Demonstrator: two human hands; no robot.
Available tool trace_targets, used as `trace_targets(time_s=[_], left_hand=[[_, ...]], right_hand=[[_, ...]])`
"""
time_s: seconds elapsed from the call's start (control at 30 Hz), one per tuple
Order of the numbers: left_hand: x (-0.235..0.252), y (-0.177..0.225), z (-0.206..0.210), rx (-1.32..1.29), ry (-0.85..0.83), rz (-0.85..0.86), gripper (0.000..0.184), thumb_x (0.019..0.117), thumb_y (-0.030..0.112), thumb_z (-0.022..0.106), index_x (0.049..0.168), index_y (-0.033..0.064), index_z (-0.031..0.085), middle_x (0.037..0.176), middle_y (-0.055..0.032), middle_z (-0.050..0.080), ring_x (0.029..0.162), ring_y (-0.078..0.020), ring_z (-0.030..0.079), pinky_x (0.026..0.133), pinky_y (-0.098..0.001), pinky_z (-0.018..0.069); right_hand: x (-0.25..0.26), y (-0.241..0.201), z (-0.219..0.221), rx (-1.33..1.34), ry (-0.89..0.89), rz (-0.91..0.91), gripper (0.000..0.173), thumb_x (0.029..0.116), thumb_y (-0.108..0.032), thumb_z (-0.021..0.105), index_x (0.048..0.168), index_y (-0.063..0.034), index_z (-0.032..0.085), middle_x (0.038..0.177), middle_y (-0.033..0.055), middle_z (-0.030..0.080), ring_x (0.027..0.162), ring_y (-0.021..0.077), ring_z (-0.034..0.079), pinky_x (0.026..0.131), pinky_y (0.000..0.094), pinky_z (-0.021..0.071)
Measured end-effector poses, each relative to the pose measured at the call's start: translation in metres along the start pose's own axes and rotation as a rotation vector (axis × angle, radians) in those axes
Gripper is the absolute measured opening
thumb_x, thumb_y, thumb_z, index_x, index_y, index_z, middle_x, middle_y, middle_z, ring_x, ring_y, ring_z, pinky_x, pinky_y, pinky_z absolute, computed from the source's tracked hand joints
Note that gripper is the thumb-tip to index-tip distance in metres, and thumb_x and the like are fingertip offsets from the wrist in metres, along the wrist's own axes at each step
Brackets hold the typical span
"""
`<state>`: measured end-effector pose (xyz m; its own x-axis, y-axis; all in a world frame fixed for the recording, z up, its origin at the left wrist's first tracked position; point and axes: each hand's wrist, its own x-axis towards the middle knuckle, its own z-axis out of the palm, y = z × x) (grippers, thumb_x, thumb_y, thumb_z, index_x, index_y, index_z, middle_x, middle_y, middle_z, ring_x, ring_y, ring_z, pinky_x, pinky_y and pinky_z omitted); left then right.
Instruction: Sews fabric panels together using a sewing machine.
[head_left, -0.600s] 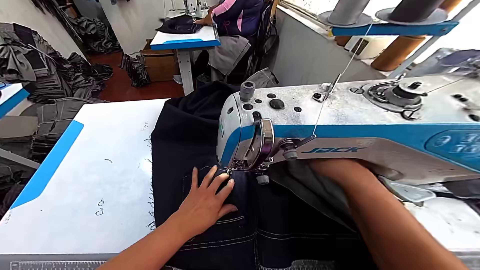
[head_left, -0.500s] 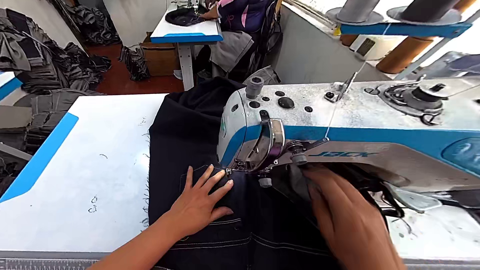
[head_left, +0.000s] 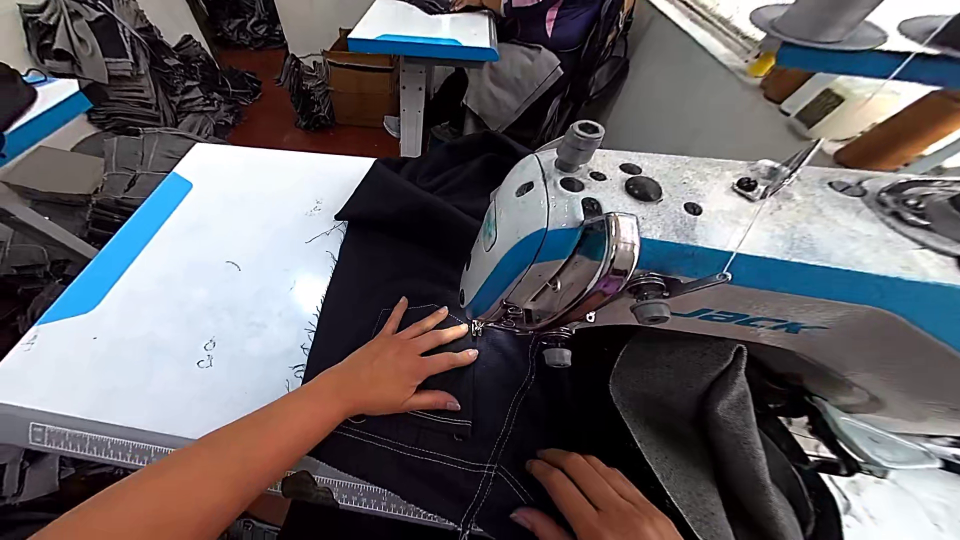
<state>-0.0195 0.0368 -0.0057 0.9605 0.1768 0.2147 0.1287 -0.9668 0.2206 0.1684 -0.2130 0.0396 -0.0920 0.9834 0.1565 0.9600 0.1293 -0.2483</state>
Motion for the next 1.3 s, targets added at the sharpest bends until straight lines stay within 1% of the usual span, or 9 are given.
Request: trace_targets(time_s=[0.17, 0.57, 0.7, 0.87, 0.97, 1.03, 1.1, 1.23, 1.3], left_hand=[[0.001, -0.004, -0.002, 0.002, 0.005, 0.027, 0.063, 0.0983, 0.064, 0.046, 0.141, 0.0205, 0.062, 0.158, -0.0039, 0.047, 0.152, -0.0334, 0.033, 0.115, -0.0769, 0.0170], [0.000, -0.001, -0.001, -0.008, 0.001, -0.001, 0.062, 0.1012, 0.062, 0.042, 0.144, 0.0212, 0.058, 0.160, -0.0018, 0.045, 0.154, -0.0310, 0.030, 0.117, -0.0745, 0.0150], [-0.021, -0.011, -0.009, 0.002, 0.034, -0.202, 0.064, 0.1058, 0.057, 0.034, 0.154, 0.0164, 0.047, 0.162, -0.0022, 0.041, 0.154, -0.0252, 0.031, 0.124, -0.0598, 0.0196], [-0.076, -0.033, -0.029, 0.128, -0.011, -0.431, 0.058, 0.1087, 0.051, 0.020, 0.159, 0.0282, 0.039, 0.167, -0.0012, 0.033, 0.156, -0.0305, 0.025, 0.119, -0.0706, 0.0170], [-0.077, -0.028, -0.050, 0.187, -0.128, -0.522, 0.053, 0.1088, 0.048, 0.027, 0.159, 0.0333, 0.040, 0.167, -0.0043, 0.033, 0.155, -0.0369, 0.024, 0.115, -0.0766, 0.0141], [-0.056, -0.015, -0.060, 0.163, -0.053, -0.526, 0.042, 0.1065, 0.030, 0.049, 0.145, 0.0153, 0.060, 0.155, -0.0166, 0.048, 0.150, -0.0420, 0.033, 0.116, -0.0748, 0.0168], [-0.028, -0.001, -0.054, 0.096, 0.083, -0.456, 0.035, 0.1044, 0.017, 0.053, 0.134, 0.0033, 0.066, 0.147, -0.0193, 0.056, 0.147, -0.0410, 0.040, 0.119, -0.0650, 0.0268], [-0.013, -0.004, -0.008, 0.041, 0.060, -0.337, 0.053, 0.1092, 0.046, 0.032, 0.155, 0.0246, 0.048, 0.163, -0.0045, 0.041, 0.154, -0.0326, 0.030, 0.120, -0.0682, 0.0196], [-0.017, -0.009, -0.005, 0.069, 0.023, -0.342, 0.058, 0.1095, 0.050, 0.023, 0.158, 0.0247, 0.041, 0.166, -0.0013, 0.035, 0.156, -0.0304, 0.025, 0.120, -0.0687, 0.0154]], right_hand=[[0.030, -0.009, 0.030, 0.063, 0.167, -0.108, 0.036, 0.1060, -0.036, 0.054, 0.111, -0.0066, 0.073, 0.125, 0.0126, 0.071, 0.120, 0.0253, 0.067, 0.099, 0.0362, 0.0549], [0.027, -0.004, 0.049, 0.056, 0.175, -0.075, 0.031, 0.1043, -0.034, 0.056, 0.110, -0.0074, 0.071, 0.122, 0.0124, 0.072, 0.120, 0.0262, 0.066, 0.096, 0.0354, 0.0551], [0.025, -0.003, 0.048, 0.077, 0.167, -0.068, 0.030, 0.1044, -0.034, 0.057, 0.111, -0.0077, 0.071, 0.124, 0.0124, 0.071, 0.121, 0.0254, 0.066, 0.097, 0.0347, 0.0546], [0.024, -0.003, 0.051, 0.066, 0.180, -0.071, 0.031, 0.1045, -0.035, 0.055, 0.110, -0.0081, 0.070, 0.122, 0.0121, 0.071, 0.119, 0.0262, 0.066, 0.094, 0.0345, 0.0554], [0.027, -0.003, 0.054, 0.034, 0.205, -0.076, 0.032, 0.1044, -0.036, 0.053, 0.108, -0.0092, 0.070, 0.119, 0.0108, 0.072, 0.115, 0.0259, 0.068, 0.091, 0.0343, 0.0564], [0.028, -0.003, 0.055, 0.016, 0.231, -0.077, 0.034, 0.1044, -0.037, 0.051, 0.106, -0.0098, 0.070, 0.117, 0.0099, 0.072, 0.111, 0.0254, 0.069, 0.087, 0.0347, 0.0574], [0.029, -0.005, 0.057, 0.008, 0.248, -0.076, 0.034, 0.1041, -0.037, 0.050, 0.104, -0.0101, 0.071, 0.114, 0.0094, 0.073, 0.109, 0.0255, 0.069, 0.085, 0.0349, 0.0579], [0.026, -0.007, 0.056, 0.000, 0.242, -0.071, 0.034, 0.1052, -0.037, 0.050, 0.106, -0.0105, 0.071, 0.115, 0.0081, 0.072, 0.111, 0.0238, 0.069, 0.089, 0.0325, 0.0570], [0.024, -0.007, 0.054, 0.029, 0.218, -0.069, 0.035, 0.1054, -0.037, 0.049, 0.108, -0.0109, 0.072, 0.115, 0.0070, 0.072, 0.112, 0.0225, 0.068, 0.091, 0.0312, 0.0565]])
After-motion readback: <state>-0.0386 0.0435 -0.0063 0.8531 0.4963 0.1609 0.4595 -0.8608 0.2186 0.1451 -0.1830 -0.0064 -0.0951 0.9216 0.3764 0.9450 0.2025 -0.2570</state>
